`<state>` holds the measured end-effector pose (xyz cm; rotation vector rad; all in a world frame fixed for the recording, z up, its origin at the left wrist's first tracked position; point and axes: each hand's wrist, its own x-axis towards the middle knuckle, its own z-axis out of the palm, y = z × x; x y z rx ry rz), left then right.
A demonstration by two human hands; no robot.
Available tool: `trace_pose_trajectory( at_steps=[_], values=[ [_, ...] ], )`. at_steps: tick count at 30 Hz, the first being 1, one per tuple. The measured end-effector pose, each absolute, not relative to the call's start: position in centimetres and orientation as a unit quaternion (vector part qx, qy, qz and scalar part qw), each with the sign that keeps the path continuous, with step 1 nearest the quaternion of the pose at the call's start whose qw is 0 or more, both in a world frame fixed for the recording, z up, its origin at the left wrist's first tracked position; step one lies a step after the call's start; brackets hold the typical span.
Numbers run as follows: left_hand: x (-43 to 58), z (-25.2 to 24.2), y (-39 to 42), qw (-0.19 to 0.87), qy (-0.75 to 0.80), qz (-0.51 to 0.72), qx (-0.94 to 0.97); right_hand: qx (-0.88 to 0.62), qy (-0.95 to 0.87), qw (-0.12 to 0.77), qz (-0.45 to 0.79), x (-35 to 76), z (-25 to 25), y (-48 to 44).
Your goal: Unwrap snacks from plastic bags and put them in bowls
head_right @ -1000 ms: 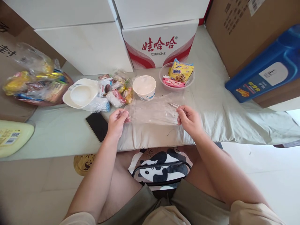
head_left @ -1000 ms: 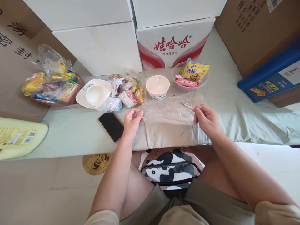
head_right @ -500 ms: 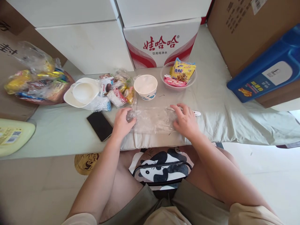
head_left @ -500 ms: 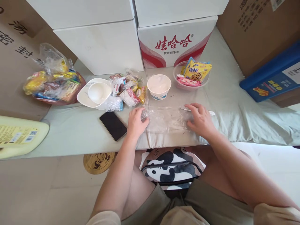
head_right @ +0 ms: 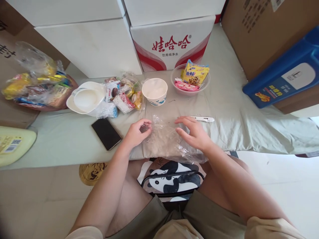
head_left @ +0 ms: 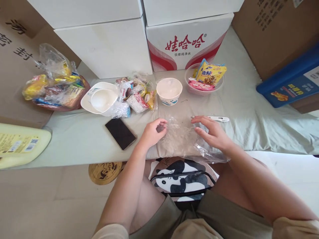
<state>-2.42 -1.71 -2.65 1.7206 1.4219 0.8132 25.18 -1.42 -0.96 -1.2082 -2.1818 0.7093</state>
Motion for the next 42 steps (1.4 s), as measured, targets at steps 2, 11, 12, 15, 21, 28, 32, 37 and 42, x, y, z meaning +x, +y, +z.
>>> trace_pose_trajectory(
  at_steps=[2, 11, 12, 15, 21, 28, 32, 37, 42],
  values=[
    [-2.1, -2.6, -1.8, 0.389, 0.546, 0.318, 0.67, -0.458, -0.809, 0.25, 0.272, 24.8, -1.2, -1.3],
    [-1.2, -2.6, -1.8, 0.429, 0.526, 0.34, 0.651, -0.455, -0.806, 0.197, 0.323, 23.1, -1.8, -1.4],
    [-1.2, -2.5, -1.8, 0.43, 0.53, 0.347, 0.644, -0.459, -0.802, 0.197, 0.328, 23.1, -1.7, -1.4],
    [-1.2, -2.5, -1.6, 0.438, 0.536, 0.36, 0.625, -0.469, -0.794, 0.197, 0.333, 23.2, -1.4, -1.4],
    [-1.2, -2.6, -1.6, 0.432, 0.531, 0.362, 0.633, -0.474, -0.799, 0.191, 0.316, 22.9, -1.7, -1.5],
    [-1.4, -2.5, -1.5, 0.433, 0.536, 0.361, 0.629, -0.464, -0.799, 0.208, 0.321, 22.8, -2.3, -1.3],
    [-1.5, -2.4, -1.6, 0.435, 0.54, 0.358, 0.625, -0.457, -0.803, 0.211, 0.319, 22.6, -2.1, -1.3],
    [-1.6, -2.4, -1.7, 0.455, 0.525, 0.372, 0.615, -0.468, -0.783, 0.235, 0.336, 22.0, -1.9, -1.2],
    [-1.9, -2.3, -1.4, 0.48, 0.506, 0.571, 0.433, -0.512, -0.686, 0.342, 0.388, 21.6, -1.2, -1.0]
  ],
)
